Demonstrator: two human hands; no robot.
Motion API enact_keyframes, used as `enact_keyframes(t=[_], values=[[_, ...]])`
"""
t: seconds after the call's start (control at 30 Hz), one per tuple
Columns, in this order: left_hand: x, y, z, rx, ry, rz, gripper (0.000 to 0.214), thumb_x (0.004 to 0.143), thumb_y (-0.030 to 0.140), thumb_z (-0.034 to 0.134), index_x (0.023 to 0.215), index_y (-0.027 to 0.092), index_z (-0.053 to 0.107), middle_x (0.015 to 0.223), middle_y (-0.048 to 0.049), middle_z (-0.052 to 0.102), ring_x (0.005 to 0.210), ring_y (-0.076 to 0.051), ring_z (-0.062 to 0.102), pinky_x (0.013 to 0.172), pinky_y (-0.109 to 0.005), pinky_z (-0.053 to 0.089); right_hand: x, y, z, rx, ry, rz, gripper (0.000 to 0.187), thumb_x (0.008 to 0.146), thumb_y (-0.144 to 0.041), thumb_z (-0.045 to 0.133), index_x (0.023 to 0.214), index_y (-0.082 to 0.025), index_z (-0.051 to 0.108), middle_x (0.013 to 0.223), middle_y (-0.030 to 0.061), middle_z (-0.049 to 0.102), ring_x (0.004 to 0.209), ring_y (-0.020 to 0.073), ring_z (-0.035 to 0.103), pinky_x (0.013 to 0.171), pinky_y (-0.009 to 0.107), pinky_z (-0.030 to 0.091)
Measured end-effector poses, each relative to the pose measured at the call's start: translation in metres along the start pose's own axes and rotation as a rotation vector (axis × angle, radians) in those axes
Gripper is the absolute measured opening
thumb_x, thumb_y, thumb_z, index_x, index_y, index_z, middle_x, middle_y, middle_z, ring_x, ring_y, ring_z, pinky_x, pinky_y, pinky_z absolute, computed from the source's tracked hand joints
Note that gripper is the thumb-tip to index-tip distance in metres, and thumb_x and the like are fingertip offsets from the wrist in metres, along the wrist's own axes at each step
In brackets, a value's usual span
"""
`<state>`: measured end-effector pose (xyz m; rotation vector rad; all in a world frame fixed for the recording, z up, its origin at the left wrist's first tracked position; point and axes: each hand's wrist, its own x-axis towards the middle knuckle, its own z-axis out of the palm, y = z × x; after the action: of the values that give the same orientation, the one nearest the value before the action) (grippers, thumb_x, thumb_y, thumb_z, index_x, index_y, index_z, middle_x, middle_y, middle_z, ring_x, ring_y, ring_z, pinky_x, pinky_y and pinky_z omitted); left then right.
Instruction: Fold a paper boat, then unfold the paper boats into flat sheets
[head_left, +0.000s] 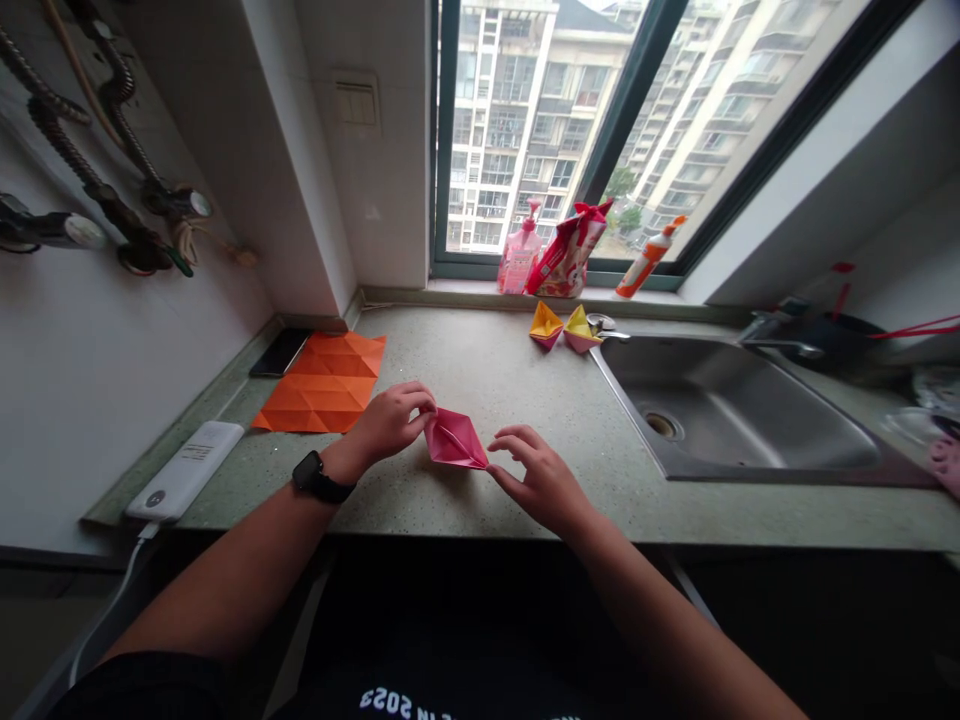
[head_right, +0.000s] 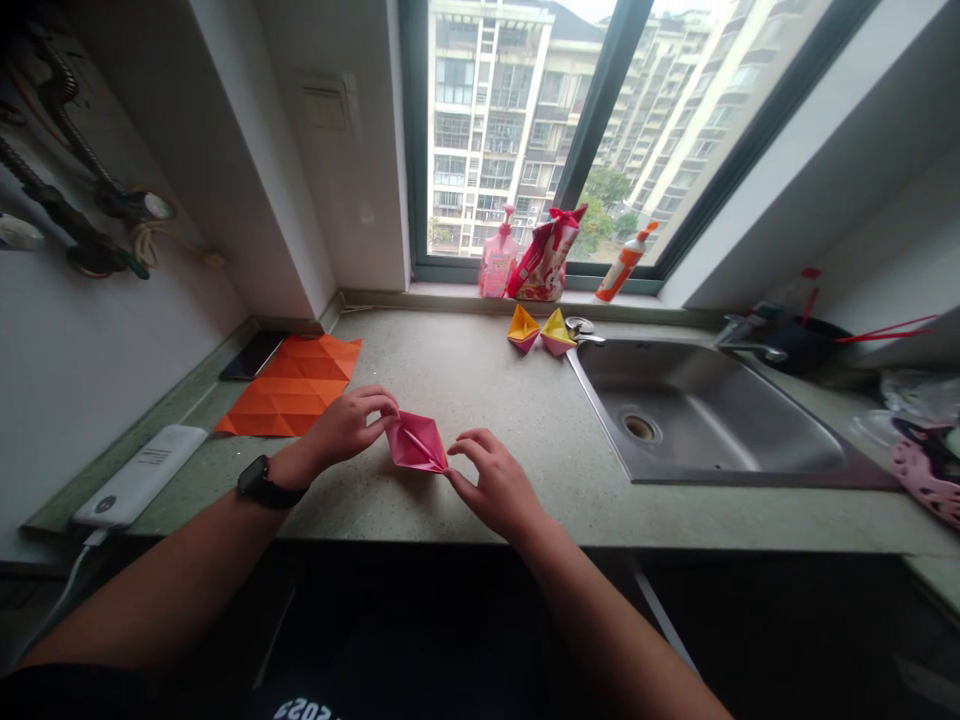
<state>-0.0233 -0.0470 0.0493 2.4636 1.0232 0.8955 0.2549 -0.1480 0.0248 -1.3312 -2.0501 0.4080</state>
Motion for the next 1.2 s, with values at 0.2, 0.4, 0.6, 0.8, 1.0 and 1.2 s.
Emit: enact_keyframes(t=[0.2, 0.4, 0.6, 0.8, 1.0, 1.2], values=[[0.003, 0.008, -0.005, -0.182, 0.056, -0.048, 0.012, 0.095, 0.017, 0.062, 0.089, 0.022, 0.071, 0.104, -0.0052, 0.078, 0.099, -0.022, 0.073, 0.091, -0.037, 0.057, 0.004, 0.009, 0.006, 0.047, 0.043, 0.047, 0.018, 0.102, -0.035, 0.064, 0.115, -0.026, 0.072, 0.120, 0.0095, 0.072, 0.102, 0.0245, 0.074, 0.087, 0.043, 0.064], [0.009, 0.019, -0.002, -0.238, 0.059, -0.040, 0.012, 0.099, 0.020, 0.061, 0.093, 0.022, 0.071, 0.106, -0.0061, 0.078, 0.101, -0.023, 0.073, 0.093, -0.039, 0.056, 0.019, 0.003, 0.021, 0.226, 0.090, 0.084, 0.028, 0.102, -0.040, 0.063, 0.125, -0.026, 0.066, 0.124, 0.0109, 0.073, 0.102, 0.0235, 0.076, 0.080, 0.039, 0.066], [0.014, 0.033, 0.001, -0.249, 0.005, 0.006, 0.013, 0.099, 0.016, 0.060, 0.093, 0.022, 0.071, 0.110, -0.0062, 0.078, 0.103, -0.023, 0.072, 0.096, -0.038, 0.057, 0.045, -0.005, 0.031, 0.259, 0.115, 0.102, 0.013, 0.099, -0.031, 0.065, 0.109, -0.024, 0.066, 0.107, 0.0067, 0.075, 0.087, 0.0191, 0.075, 0.073, 0.033, 0.063], [0.012, 0.031, 0.007, -0.240, -0.019, -0.013, 0.017, 0.099, 0.013, 0.057, 0.091, 0.022, 0.069, 0.128, -0.0093, 0.073, 0.117, -0.024, 0.071, 0.106, -0.042, 0.057, 0.056, 0.001, 0.034, 0.038, 0.110, 0.032, 0.012, 0.096, -0.016, 0.063, 0.101, -0.025, 0.069, 0.096, 0.0033, 0.077, 0.081, 0.0175, 0.073, 0.074, 0.030, 0.056], [-0.001, 0.034, 0.015, -0.048, 0.217, -0.122, 0.010, 0.096, 0.026, 0.072, 0.104, 0.023, 0.067, 0.151, -0.0132, 0.058, 0.145, -0.032, 0.054, 0.124, -0.057, 0.043, 0.060, 0.005, 0.034, -0.078, 0.150, 0.059, 0.017, 0.095, -0.017, 0.064, 0.108, -0.024, 0.071, 0.087, 0.0013, 0.076, 0.072, 0.0172, 0.070, 0.072, 0.029, 0.051], [-0.009, 0.034, 0.030, 0.036, 0.058, -0.259, 0.019, 0.091, 0.036, 0.078, 0.083, 0.021, 0.069, 0.148, -0.0134, 0.058, 0.136, -0.037, 0.060, 0.118, -0.057, 0.050, 0.059, 0.002, 0.036, -0.113, 0.170, 0.083, 0.019, 0.094, -0.017, 0.063, 0.110, -0.024, 0.070, 0.086, 0.0016, 0.077, 0.072, 0.0186, 0.070, 0.071, 0.029, 0.048]])
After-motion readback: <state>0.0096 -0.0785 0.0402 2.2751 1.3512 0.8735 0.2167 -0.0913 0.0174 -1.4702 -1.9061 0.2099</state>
